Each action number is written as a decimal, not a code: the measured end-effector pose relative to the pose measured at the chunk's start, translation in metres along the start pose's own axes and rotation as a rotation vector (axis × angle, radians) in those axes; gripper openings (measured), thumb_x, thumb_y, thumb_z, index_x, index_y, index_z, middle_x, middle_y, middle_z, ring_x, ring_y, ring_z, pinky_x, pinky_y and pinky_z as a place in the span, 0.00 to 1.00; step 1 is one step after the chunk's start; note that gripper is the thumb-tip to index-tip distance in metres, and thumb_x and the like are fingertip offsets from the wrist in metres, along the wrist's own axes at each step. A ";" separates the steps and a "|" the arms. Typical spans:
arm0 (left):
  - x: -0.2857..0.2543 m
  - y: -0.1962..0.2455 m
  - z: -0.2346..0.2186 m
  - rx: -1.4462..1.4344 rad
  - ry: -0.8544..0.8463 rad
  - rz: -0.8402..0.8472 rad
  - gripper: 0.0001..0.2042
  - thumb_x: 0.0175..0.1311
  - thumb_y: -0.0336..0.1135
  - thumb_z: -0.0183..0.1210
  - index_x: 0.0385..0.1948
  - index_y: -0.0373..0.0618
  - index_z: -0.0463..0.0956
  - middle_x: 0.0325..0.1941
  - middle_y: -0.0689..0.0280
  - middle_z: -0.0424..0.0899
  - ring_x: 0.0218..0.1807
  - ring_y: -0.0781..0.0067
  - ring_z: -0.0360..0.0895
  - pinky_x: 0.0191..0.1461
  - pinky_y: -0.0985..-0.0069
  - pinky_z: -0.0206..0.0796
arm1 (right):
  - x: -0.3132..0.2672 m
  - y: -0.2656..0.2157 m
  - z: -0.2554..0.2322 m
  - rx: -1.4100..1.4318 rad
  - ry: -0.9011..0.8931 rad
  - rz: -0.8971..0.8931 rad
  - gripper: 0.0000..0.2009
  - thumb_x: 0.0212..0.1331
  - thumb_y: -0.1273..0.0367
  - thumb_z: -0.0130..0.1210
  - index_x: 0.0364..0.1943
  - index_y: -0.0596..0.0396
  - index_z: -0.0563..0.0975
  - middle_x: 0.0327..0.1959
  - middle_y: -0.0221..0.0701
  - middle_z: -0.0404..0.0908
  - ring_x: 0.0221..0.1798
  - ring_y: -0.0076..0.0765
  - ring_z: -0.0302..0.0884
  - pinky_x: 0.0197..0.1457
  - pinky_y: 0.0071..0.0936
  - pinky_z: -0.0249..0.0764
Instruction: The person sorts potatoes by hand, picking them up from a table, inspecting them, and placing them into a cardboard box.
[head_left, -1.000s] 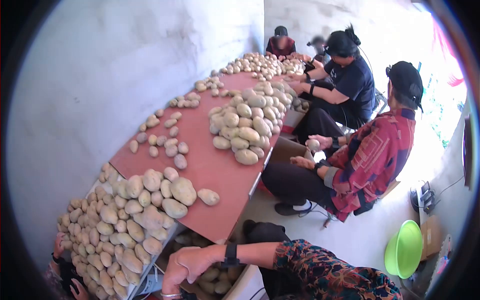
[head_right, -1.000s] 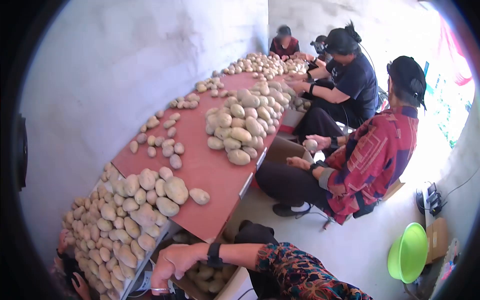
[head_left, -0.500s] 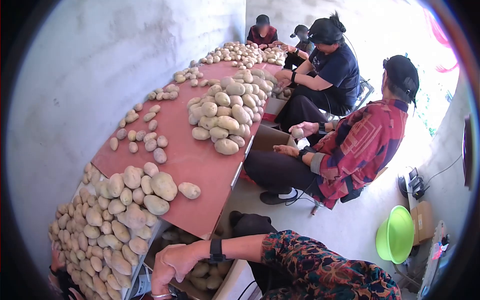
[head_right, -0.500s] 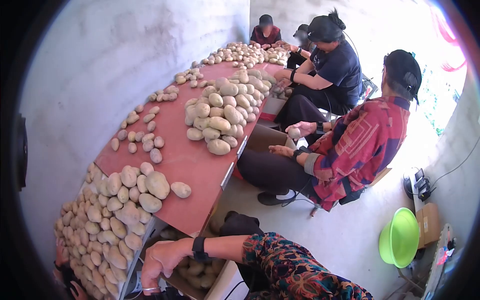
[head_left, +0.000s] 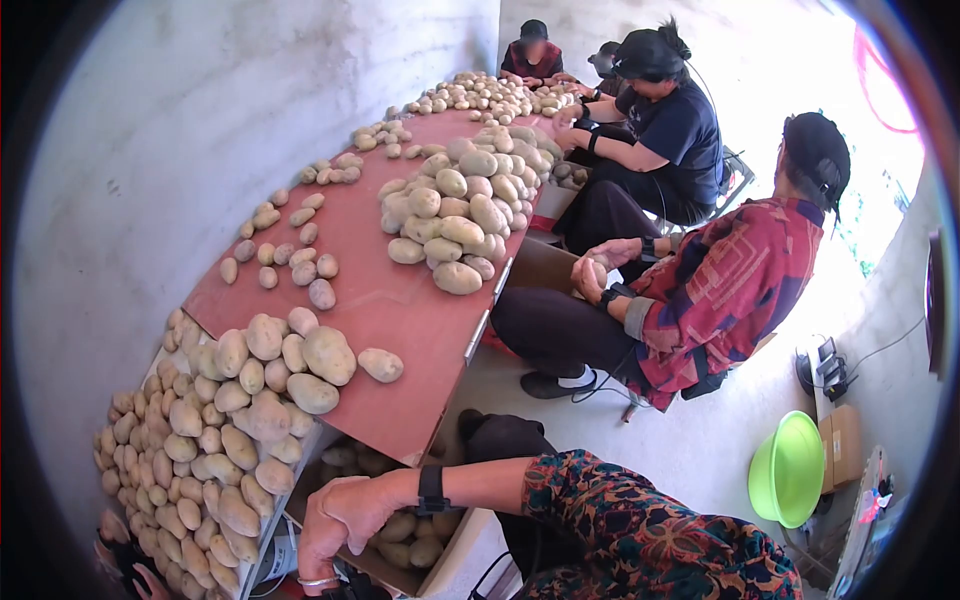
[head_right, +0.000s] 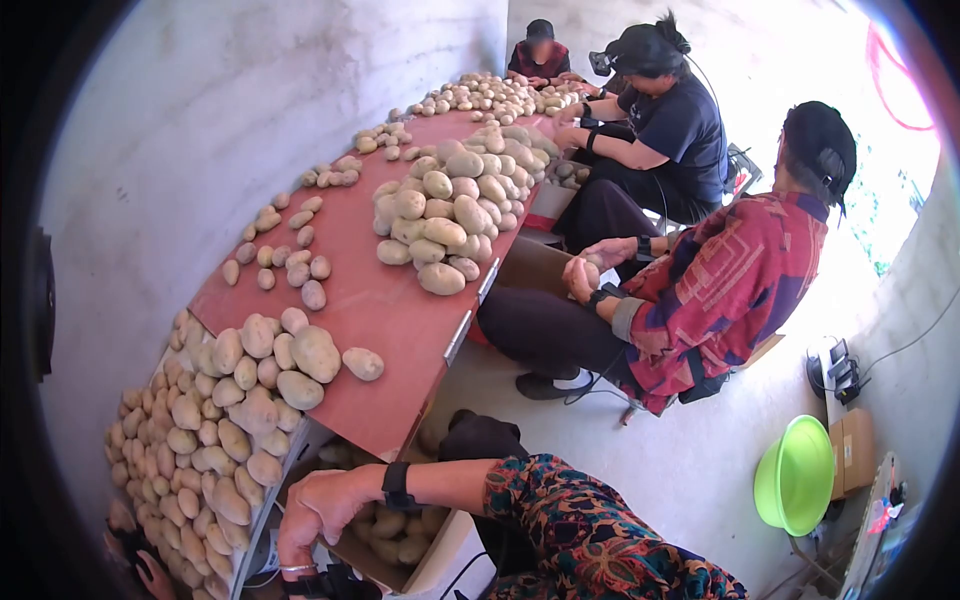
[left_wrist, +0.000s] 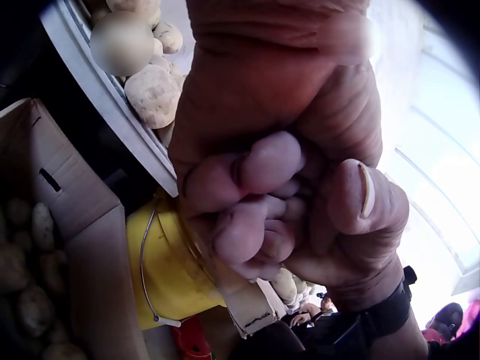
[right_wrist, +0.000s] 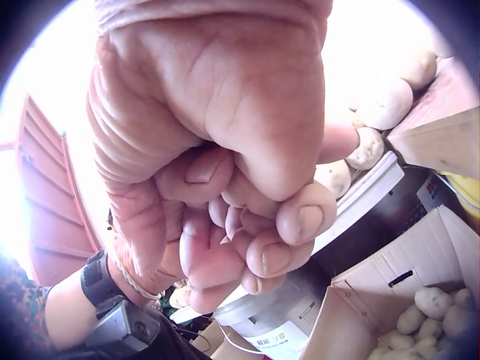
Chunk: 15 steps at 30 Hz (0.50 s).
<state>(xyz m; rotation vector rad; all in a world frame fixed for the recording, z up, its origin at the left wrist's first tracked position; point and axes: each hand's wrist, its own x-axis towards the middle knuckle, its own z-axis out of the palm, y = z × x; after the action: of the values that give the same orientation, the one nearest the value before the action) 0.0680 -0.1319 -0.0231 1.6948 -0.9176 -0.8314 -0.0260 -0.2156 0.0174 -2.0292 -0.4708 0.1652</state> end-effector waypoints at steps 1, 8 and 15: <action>0.001 0.001 0.000 0.001 0.006 0.004 0.22 0.41 0.16 0.52 0.44 0.35 0.79 0.43 0.60 0.85 0.49 0.71 0.79 0.59 0.73 0.67 | -0.001 -0.001 -0.001 0.005 0.010 -0.056 0.13 0.30 0.75 0.66 0.27 0.55 0.83 0.27 0.34 0.83 0.37 0.38 0.82 0.42 0.29 0.75; 0.007 0.007 -0.003 0.002 0.044 0.022 0.22 0.41 0.17 0.53 0.44 0.35 0.79 0.43 0.60 0.85 0.49 0.71 0.79 0.59 0.73 0.67 | -0.005 -0.011 -0.008 0.003 -0.005 0.002 0.13 0.30 0.75 0.68 0.27 0.57 0.83 0.28 0.36 0.84 0.37 0.39 0.83 0.42 0.29 0.75; -0.021 0.001 -0.009 0.006 0.102 -0.040 0.22 0.41 0.17 0.53 0.44 0.35 0.79 0.43 0.60 0.84 0.50 0.70 0.79 0.59 0.73 0.67 | 0.006 0.001 0.002 0.080 0.065 -0.110 0.13 0.28 0.72 0.70 0.25 0.60 0.82 0.24 0.32 0.82 0.33 0.36 0.80 0.38 0.32 0.76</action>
<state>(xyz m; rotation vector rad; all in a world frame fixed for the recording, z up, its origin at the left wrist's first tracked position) 0.0656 -0.1096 -0.0172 1.7491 -0.8201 -0.7619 -0.0213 -0.2123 0.0166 -1.9192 -0.5254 0.0507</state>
